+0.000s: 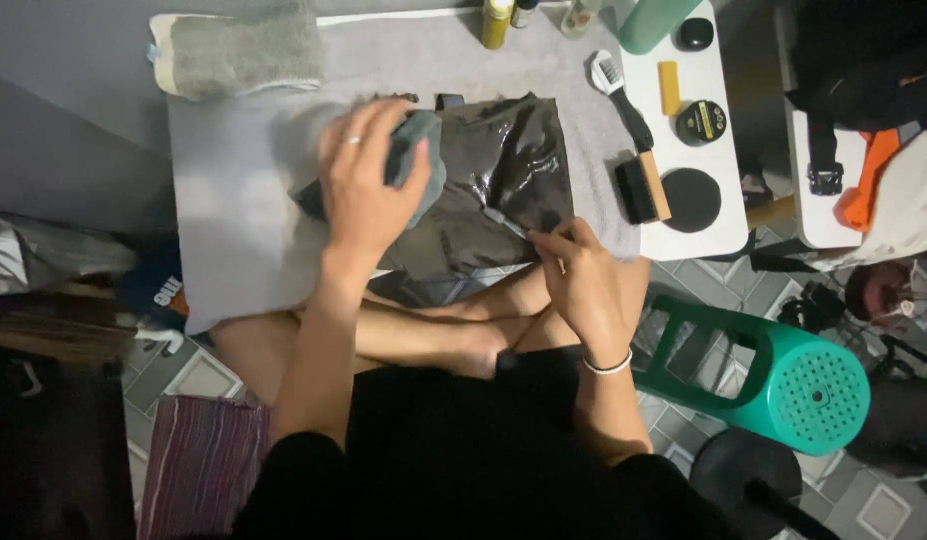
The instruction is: Applying sealant or adhesive to the seams of a dark bag using a small applicator tool and wiping it with a cloth.
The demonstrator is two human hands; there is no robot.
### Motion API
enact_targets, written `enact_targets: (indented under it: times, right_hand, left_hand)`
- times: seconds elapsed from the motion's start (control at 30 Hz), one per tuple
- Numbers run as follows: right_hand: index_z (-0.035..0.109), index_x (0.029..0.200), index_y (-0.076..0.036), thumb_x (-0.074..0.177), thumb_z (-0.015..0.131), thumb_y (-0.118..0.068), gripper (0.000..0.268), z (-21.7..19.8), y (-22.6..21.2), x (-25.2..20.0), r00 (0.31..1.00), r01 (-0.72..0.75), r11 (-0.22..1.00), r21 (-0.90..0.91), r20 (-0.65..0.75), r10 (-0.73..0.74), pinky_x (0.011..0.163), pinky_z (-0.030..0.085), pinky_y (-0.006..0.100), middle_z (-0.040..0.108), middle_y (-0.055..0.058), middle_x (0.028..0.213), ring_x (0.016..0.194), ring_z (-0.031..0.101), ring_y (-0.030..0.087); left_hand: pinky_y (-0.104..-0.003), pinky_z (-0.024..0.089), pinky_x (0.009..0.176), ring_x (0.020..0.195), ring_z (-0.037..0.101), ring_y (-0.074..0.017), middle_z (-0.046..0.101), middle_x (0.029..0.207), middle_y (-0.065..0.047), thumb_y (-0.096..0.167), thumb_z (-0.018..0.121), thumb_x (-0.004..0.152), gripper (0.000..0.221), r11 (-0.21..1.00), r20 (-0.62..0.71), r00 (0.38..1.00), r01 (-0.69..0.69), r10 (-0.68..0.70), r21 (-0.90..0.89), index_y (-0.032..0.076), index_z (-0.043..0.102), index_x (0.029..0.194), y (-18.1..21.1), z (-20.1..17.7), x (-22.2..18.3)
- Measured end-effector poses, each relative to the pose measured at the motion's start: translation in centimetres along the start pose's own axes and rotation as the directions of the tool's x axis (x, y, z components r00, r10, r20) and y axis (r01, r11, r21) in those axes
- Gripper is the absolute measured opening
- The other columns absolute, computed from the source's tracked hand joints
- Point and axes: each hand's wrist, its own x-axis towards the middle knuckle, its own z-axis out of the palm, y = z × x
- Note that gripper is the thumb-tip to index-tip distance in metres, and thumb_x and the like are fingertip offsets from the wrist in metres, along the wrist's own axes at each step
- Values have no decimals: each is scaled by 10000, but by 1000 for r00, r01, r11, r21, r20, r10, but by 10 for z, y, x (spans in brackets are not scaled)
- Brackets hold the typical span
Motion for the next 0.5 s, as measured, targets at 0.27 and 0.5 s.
enact_targets:
  times: [0.27, 0.5]
  right_hand:
    - [803, 1096, -157, 1015, 661, -143, 164, 39, 3, 31, 974, -22, 997, -72, -225, 5, 655, 589, 383, 619, 59, 974, 806, 722, 340]
    - [786, 1093, -99, 979, 694, -17, 168, 24, 23, 40, 930, 9, 999, 47, -366, 9, 662, 537, 379, 605, 98, 933, 777, 680, 360]
  left_hand:
    - [-593, 391, 985, 1322, 462, -460, 459, 1506, -172, 374, 873, 835, 745, 972, 299, 929, 180, -218, 149, 82, 581, 1456, -26, 21, -54]
    - [-446, 498, 724, 935, 538, -310, 548, 1154, -84, 240, 791, 868, 324, 964, 186, 956, 196, -229, 178, 49, 695, 1112, -48, 32, -54]
